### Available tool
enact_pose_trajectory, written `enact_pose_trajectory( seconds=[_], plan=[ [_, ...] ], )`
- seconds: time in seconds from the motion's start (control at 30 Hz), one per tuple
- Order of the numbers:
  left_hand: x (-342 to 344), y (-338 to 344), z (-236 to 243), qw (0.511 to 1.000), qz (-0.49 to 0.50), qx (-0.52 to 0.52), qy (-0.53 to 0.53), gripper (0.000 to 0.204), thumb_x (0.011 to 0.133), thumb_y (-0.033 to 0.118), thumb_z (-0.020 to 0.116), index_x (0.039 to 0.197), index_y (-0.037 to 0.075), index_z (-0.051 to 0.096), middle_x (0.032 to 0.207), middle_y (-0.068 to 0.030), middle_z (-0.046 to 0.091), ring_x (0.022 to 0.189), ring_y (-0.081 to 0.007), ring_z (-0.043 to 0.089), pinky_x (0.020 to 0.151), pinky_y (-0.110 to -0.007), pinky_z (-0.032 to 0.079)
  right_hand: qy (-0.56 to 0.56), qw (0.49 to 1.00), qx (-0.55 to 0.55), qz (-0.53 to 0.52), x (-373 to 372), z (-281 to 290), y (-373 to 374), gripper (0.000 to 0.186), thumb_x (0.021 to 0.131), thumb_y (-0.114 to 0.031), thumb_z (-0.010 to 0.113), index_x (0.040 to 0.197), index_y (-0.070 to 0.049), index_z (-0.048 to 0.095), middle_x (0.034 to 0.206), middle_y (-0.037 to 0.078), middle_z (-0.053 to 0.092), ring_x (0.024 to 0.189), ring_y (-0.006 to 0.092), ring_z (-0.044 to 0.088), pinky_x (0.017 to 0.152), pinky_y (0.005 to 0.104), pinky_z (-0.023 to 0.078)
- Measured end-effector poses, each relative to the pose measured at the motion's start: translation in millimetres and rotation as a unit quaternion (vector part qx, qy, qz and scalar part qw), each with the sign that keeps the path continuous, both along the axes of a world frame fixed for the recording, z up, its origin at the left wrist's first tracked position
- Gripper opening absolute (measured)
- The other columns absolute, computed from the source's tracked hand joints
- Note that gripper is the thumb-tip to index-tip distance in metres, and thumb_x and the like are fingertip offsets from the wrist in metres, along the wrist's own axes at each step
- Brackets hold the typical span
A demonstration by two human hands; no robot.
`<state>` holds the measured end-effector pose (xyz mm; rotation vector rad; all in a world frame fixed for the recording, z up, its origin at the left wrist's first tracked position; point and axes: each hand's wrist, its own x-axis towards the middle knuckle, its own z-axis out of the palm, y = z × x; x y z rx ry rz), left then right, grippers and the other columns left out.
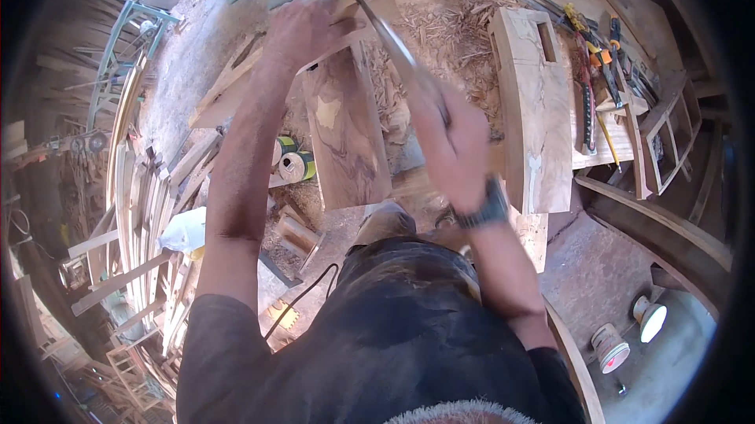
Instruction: The person cuts a wooden piece with a handsaw, carves the wood using a chisel, fits a curved wooden piece onto the wooden block, and cuts the wood again with the handsaw.
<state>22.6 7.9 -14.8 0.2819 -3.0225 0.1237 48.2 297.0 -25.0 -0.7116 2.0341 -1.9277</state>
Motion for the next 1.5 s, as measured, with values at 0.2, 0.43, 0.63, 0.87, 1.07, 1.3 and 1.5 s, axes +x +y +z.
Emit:
enact_pose_trajectory(
  seconds=[0.2, 0.43, 0.63, 0.87, 1.07, 1.3, 1.5],
  plan=[
    [-1.2, -0.7, -1.2, 1.0, -0.005, -0.029, 0.01, 0.061, 0.087, 0.064, 0.068, 0.105, 0.006, 0.072, 0.089, -0.0183, 0.075, 0.089, -0.0373, 0.073, 0.079, -0.05, 0.057, 0.019, 0.999, -0.026, -0.027, -0.7, -20.2, -14.1, 0.044, 0.098, -0.023, 0.064, 0.131, 0.007, 0.062, 0.073, 0.017, 0.062, 0.069, 0.0191, 0.064, 0.066, 0.0344, 0.051],
    [0.1, 1.6, -1.6, 1.0, -0.004, -0.02, 0.019, 0.059, 0.086, 0.063, 0.069, 0.103, 0.006, 0.072, 0.086, -0.0181, 0.074, 0.087, -0.0374, 0.073, 0.078, -0.049, 0.057, -0.069, 0.998, 0.007, 0.013, 38.9, 21.0, 47.2, 0.044, 0.098, -0.02, 0.062, 0.136, 0.002, 0.062, 0.076, 0.011, 0.065, 0.067, 0.0181, 0.064, 0.067, 0.0326, 0.052],
    [2.5, 5.1, 0.2, 0.999, -0.021, -0.032, -0.004, 0.059, 0.087, 0.065, 0.067, 0.104, 0.008, 0.072, 0.088, -0.0176, 0.075, 0.088, -0.0368, 0.073, 0.079, -0.049, 0.057, -0.038, 0.998, -0.043, -0.001, -31.8, -6.7, -40.7, 0.044, 0.099, -0.027, 0.065, 0.13, 0.004, 0.065, 0.077, 0.011, 0.066, 0.066, 0.017, 0.061, 0.063, 0.0325, 0.05],
    [3.3, 4.4, -1.3, 1.0, -0.012, -0.026, 0.004, 0.062, 0.086, 0.068, 0.066, 0.107, 0.01, 0.072, 0.092, -0.0175, 0.075, 0.093, -0.0367, 0.072, 0.081, -0.05, 0.056, -0.022, 0.973, -0.221, -0.069, -15.6, -14.4, -13.1, 0.045, 0.102, -0.029, 0.064, 0.134, 0.004, 0.064, 0.076, -0.003, 0.063, 0.066, 0.0034, 0.052, 0.059, 0.021, 0.042],
    [3.2, 8.9, 3.5, 1.0, 0.009, 0.002, -0.016, 0.056, 0.085, 0.056, 0.074, 0.112, 0.007, 0.072, 0.094, -0.0191, 0.074, 0.092, -0.0377, 0.072, 0.082, -0.05, 0.056, -0.073, 0.988, -0.13, -0.038, -8.5, -32.7, -17.7, 0.047, 0.101, -0.029, 0.066, 0.135, 0.004, 0.063, 0.076, -0.003, 0.061, 0.067, 0.005, 0.052, 0.06, 0.0224, 0.042],
    [2.9, 4.2, -2.2, 1.0, -0.001, -0.012, -0.015, 0.054, 0.085, 0.051, 0.076, 0.117, 0.008, 0.07, 0.093, -0.0195, 0.073, 0.09, -0.0388, 0.071, 0.081, -0.049, 0.056, -0.096, 0.99, -0.097, -0.029, 17.6, -30.5, -3.5, 0.047, 0.101, -0.026, 0.064, 0.136, 0.005, 0.062, 0.084, 0.006, 0.068, 0.076, 0.0095, 0.059, 0.068, 0.0265, 0.048],
    [4.6, 4.5, -3.5, 1.0, -0.009, -0.021, 0.002, 0.051, 0.086, 0.049, 0.076, 0.117, 0.009, 0.07, 0.092, -0.0176, 0.073, 0.089, -0.0389, 0.071, 0.081, -0.049, 0.056, -0.087, 0.996, -0.034, -0.012, -0.2, -7.4, -7.2, 0.046, 0.1, -0.025, 0.063, 0.133, 0.006, 0.063, 0.085, 0.011, 0.071, 0.079, 0.0133, 0.064, 0.073, 0.031, 0.052]
  ],
)
